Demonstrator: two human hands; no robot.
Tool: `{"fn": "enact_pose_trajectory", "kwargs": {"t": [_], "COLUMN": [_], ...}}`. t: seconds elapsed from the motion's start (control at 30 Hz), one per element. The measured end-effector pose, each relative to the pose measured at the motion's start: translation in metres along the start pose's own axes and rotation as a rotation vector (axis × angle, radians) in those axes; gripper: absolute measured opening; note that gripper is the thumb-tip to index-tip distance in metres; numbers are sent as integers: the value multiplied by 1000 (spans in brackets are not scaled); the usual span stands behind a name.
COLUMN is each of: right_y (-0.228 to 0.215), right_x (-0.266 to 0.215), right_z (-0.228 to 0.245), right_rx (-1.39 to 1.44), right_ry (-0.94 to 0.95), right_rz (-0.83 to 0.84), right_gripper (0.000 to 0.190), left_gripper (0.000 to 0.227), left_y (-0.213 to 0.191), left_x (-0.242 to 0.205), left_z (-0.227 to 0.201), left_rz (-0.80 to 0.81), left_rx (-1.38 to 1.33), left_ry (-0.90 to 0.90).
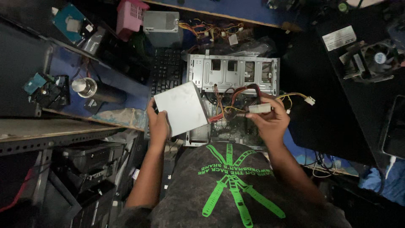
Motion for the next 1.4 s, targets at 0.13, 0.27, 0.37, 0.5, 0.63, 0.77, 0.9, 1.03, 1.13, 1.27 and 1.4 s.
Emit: {"fn": "enact_pose_trajectory", "kwargs": {"t": [0.13,0.27,0.37,0.5,0.63,0.77,0.9,1.03,1.13,1.27,1.4], "right_y": [-6,-4,-1,-1,1,6,12,13,14,12,10], "right_x": [-10,-18,-19,-25,-24,-26,-25,-20,-20,-25,-29], "right_z": [-6,-1,4,5,5,12,18,17,3,-17,-28], "right_rx": [-10,106,164,113,89,-52,-99,-187,-168,-76,-54], "right_ry": [-35,-7,-32,-22,-20,-122,-78,-134,-124,8,27], "right_rz": [-25,19,28,31,28,32,27,35,32,66,84], "right_gripper": [54,52,54,55,55,58,54,54,54,53,51], "left_gripper": [64,61,64,62,51,38,33,34,45,48,43], "left_y": [2,5,5,15,40,66,83,105,120,134,135], "left_x": [-4,-12,-22,-33,-28,-13,-4,-9,-18,-28,-24], "left_z": [-13,-27,-46,-71,-96,-108,-110,-107,-105,-103,-93], "left_rz": [-27,-55,-101,-102,46,326,440,624,705,783,768], "left_rx": [112,225,431,616,687,615,550,418,338,293,296], "left_ry": [80,200,383,549,809,970,1051,1019,1043,1123,1117]}}
Point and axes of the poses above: each hand's wrist, its own x-axis towards the middle knuckle, its own y-axis out of the palm, z = x × y, the point moved 2 cm from there along x, towards the middle knuckle
